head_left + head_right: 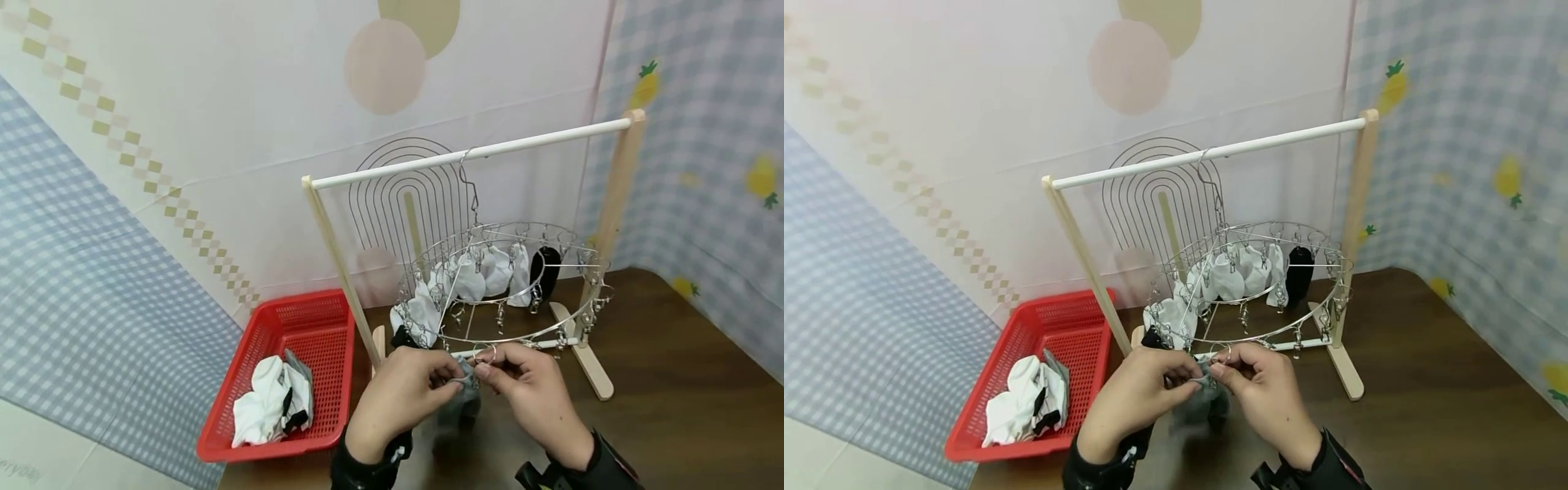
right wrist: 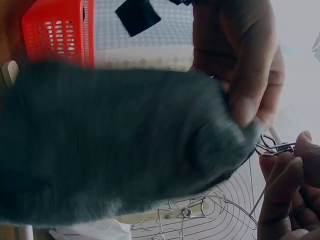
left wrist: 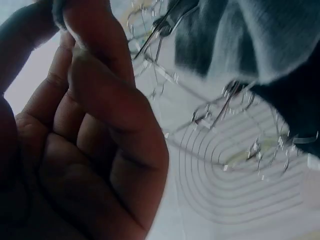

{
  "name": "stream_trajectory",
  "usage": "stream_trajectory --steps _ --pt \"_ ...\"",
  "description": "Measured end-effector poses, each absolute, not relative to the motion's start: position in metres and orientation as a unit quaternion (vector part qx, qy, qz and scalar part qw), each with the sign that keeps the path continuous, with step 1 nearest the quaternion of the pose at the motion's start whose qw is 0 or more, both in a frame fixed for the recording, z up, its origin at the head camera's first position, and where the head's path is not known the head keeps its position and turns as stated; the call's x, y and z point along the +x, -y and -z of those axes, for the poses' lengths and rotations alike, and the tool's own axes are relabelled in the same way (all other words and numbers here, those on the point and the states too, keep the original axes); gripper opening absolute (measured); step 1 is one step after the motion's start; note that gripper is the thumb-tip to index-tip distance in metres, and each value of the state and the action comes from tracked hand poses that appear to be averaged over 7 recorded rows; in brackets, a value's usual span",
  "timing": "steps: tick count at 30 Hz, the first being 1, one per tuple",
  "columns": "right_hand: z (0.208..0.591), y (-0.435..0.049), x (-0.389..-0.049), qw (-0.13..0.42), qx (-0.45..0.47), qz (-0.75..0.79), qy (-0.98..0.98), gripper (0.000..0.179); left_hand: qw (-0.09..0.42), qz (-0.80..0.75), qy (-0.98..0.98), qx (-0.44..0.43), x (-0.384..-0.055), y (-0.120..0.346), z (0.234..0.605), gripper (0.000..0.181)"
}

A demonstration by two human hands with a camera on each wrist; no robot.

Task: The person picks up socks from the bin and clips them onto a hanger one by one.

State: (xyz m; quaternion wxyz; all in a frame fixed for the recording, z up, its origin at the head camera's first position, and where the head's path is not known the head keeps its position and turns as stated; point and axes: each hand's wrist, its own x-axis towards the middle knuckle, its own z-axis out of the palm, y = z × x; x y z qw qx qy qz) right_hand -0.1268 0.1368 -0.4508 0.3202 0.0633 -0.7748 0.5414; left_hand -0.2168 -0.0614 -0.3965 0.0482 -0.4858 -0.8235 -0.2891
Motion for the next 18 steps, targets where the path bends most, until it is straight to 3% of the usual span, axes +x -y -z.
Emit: stream_trajectory --steps 18 --pt "0.4515 -0.1432 -0.1205 0.327 0.051 -0.54 0.774 0.017 0.02 0.269 0.803 -0.531 -0.2186 0.0532 0.3946 0.006"
